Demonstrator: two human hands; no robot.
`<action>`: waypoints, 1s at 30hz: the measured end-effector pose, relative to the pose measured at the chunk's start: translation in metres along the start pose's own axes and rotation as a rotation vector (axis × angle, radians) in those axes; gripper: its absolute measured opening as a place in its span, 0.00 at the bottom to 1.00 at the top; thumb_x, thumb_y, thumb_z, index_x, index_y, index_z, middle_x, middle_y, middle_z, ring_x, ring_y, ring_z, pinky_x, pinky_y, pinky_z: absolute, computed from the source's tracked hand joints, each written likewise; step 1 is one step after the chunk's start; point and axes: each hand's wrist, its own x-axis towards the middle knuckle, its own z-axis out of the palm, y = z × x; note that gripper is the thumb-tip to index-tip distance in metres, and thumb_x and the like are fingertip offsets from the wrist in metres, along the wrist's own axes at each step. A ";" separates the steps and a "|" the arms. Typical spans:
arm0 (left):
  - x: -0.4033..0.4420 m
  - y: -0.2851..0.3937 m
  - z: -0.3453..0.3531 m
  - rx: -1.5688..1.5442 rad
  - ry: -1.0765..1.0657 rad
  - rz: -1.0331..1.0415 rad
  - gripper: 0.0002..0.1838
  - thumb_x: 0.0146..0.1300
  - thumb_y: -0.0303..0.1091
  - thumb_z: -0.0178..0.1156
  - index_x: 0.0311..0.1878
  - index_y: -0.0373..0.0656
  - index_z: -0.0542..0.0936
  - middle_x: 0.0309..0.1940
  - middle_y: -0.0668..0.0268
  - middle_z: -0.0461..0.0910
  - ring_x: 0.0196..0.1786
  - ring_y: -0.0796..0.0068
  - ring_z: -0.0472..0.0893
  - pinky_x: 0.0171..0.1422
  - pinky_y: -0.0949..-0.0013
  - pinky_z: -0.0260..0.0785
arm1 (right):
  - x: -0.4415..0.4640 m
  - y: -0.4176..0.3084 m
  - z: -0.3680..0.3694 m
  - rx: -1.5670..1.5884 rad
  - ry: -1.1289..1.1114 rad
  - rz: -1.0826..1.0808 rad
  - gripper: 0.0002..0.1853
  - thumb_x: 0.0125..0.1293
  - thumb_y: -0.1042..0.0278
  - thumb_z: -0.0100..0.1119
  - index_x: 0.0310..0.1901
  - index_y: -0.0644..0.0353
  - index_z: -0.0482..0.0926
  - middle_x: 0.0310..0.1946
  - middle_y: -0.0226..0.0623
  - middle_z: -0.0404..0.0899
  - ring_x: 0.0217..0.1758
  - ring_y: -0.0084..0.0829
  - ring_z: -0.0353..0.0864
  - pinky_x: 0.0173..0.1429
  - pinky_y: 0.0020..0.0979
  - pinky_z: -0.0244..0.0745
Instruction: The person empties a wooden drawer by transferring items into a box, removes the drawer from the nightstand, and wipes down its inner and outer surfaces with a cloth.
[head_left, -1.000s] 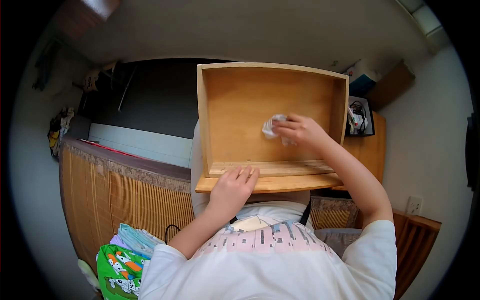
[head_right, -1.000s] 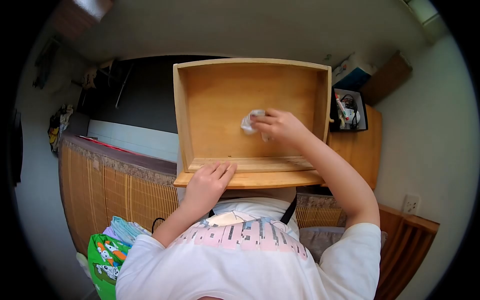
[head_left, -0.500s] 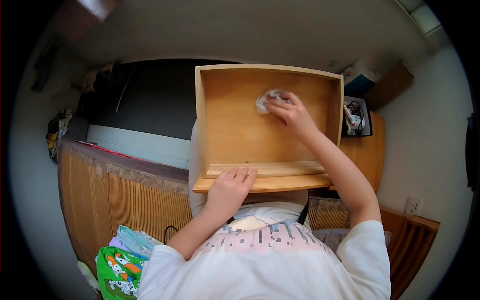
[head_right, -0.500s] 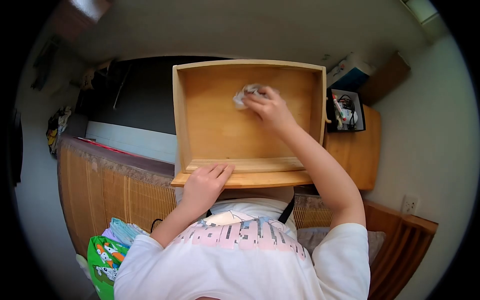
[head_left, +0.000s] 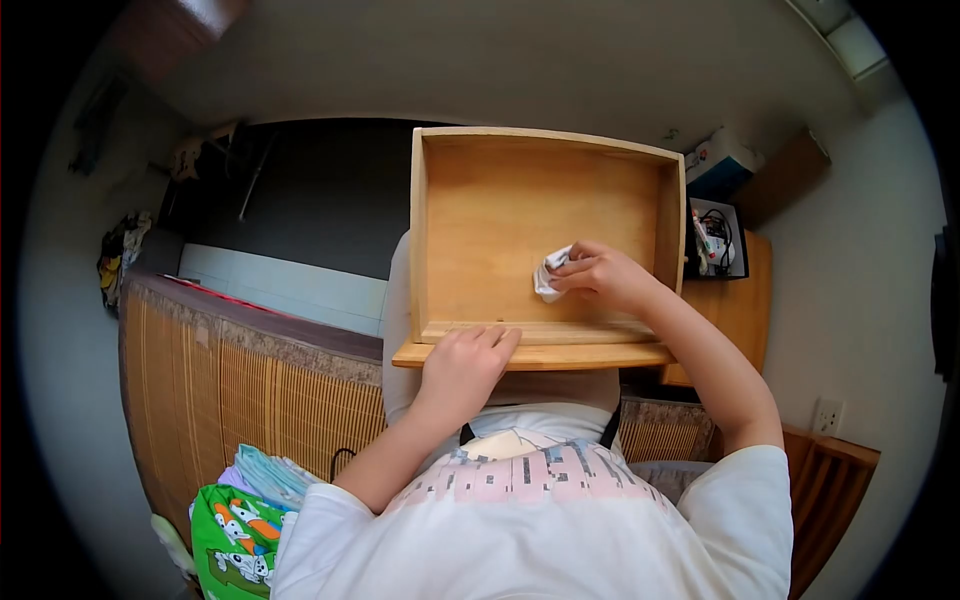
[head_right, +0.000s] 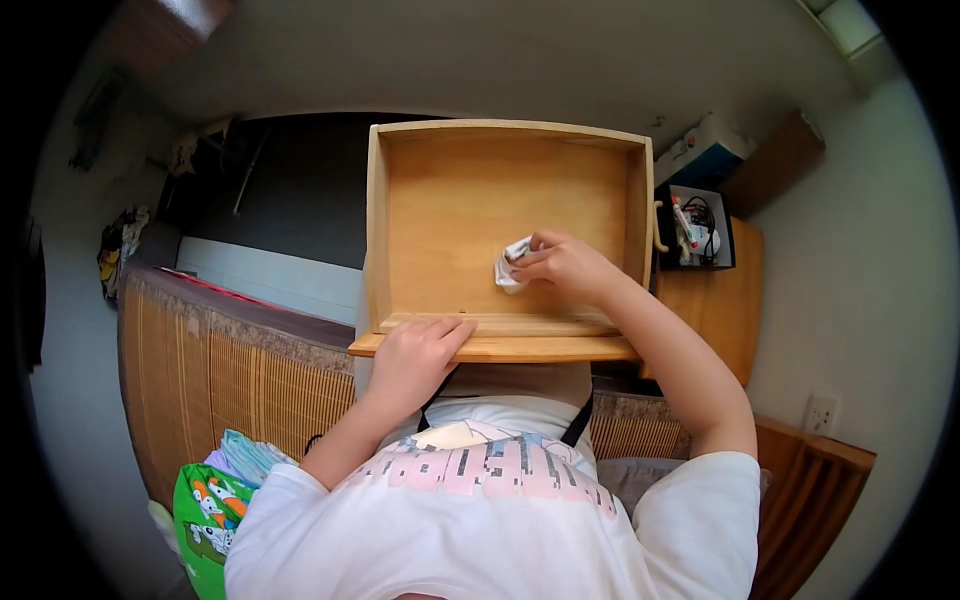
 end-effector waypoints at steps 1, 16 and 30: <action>-0.002 -0.001 0.002 0.000 0.002 0.000 0.19 0.59 0.27 0.62 0.54 0.40 0.83 0.50 0.59 0.87 0.51 0.62 0.86 0.56 0.62 0.77 | -0.003 -0.007 -0.004 0.023 -0.084 -0.035 0.25 0.47 0.79 0.72 0.50 0.49 0.91 0.53 0.26 0.89 0.52 0.38 0.79 0.59 0.36 0.82; -0.008 0.000 0.009 0.009 0.006 -0.009 0.27 0.52 0.29 0.71 0.59 0.44 0.83 0.55 0.61 0.87 0.55 0.59 0.86 0.60 0.59 0.77 | -0.046 -0.024 -0.012 -0.238 -0.209 -0.112 0.19 0.59 0.70 0.63 0.52 0.43 0.90 0.54 0.18 0.88 0.56 0.32 0.79 0.60 0.31 0.80; -0.002 0.004 0.003 -0.027 -0.013 -0.099 0.30 0.48 0.28 0.74 0.59 0.47 0.84 0.54 0.64 0.87 0.54 0.63 0.87 0.57 0.61 0.78 | -0.042 -0.012 -0.008 -0.330 -0.157 0.095 0.22 0.61 0.73 0.64 0.58 0.47 0.87 0.57 0.31 0.86 0.67 0.40 0.77 0.68 0.36 0.78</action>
